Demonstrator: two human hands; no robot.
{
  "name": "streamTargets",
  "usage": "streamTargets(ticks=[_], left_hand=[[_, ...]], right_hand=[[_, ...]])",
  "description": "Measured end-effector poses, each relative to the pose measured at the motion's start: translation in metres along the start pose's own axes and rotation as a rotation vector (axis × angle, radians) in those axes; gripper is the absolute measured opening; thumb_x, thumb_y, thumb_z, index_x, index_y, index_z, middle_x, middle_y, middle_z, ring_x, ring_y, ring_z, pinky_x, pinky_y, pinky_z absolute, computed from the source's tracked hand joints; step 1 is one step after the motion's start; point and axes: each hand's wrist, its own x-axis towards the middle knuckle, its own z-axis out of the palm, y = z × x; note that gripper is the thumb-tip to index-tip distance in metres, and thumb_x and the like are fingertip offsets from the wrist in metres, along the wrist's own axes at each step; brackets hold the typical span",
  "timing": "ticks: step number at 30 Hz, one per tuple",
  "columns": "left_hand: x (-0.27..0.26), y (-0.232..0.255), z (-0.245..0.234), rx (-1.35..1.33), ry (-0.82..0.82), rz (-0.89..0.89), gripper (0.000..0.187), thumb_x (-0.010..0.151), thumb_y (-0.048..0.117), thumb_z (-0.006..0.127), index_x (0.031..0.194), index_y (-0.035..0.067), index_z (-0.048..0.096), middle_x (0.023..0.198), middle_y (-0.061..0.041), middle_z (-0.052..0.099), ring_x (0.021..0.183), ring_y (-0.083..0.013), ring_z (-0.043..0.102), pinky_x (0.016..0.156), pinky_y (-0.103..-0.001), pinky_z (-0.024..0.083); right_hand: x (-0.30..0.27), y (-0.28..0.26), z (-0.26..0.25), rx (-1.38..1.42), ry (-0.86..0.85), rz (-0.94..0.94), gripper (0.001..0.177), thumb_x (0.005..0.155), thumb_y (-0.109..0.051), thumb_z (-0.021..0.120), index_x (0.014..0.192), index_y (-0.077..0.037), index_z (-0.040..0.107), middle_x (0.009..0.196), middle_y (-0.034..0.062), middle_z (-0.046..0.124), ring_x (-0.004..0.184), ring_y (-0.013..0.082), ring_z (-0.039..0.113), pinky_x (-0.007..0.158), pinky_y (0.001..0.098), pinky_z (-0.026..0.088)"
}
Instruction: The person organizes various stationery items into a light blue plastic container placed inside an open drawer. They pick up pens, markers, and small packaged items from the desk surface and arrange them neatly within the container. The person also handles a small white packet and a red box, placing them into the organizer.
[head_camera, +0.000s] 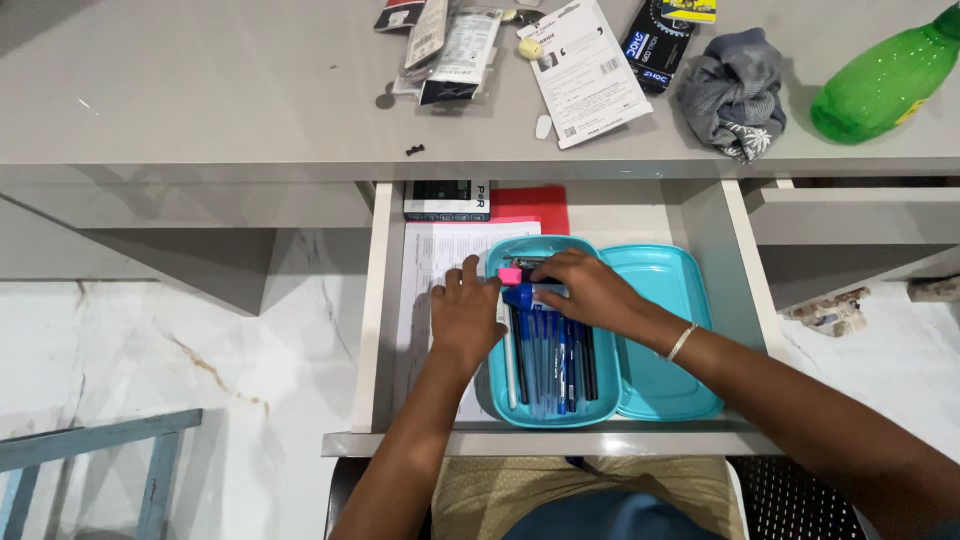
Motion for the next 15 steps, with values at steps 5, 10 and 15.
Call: streamTargets(ticks=[5, 10, 15], left_hand=[[0.010, -0.001, 0.027, 0.113, 0.099, 0.010, 0.054, 0.074, 0.008, 0.079, 0.126, 0.010, 0.066, 0.139, -0.015, 0.049, 0.124, -0.0350, 0.053, 0.094, -0.049, 0.047], [0.011, -0.001, 0.038, 0.123, 0.137, 0.025, 0.058, 0.073, 0.009, 0.081, 0.128, 0.009, 0.064, 0.142, -0.018, 0.046, 0.124, -0.0361, 0.053, 0.095, -0.050, 0.047], [0.006, 0.005, 0.025, 0.136, -0.044, -0.032, 0.093, 0.068, 0.027, 0.092, 0.147, 0.012, 0.044, 0.155, -0.020, 0.032, 0.137, -0.0373, 0.042, 0.104, -0.054, 0.041]], right_hand=[[-0.010, 0.003, 0.007, 0.021, -0.055, 0.051, 0.029, 0.085, -0.019, 0.076, 0.110, -0.005, 0.074, 0.111, 0.0108, 0.073, 0.110, 0.0282, 0.065, 0.095, 0.0426, 0.054], [-0.011, 0.006, 0.008, 0.015, -0.078, 0.052, 0.031, 0.086, -0.018, 0.075, 0.114, -0.006, 0.072, 0.114, 0.0097, 0.072, 0.113, 0.0277, 0.063, 0.098, 0.0414, 0.053], [-0.011, 0.006, 0.003, 0.018, -0.095, 0.059, 0.033, 0.086, -0.018, 0.075, 0.116, -0.006, 0.071, 0.115, 0.0100, 0.071, 0.114, 0.0285, 0.062, 0.101, 0.0425, 0.051]])
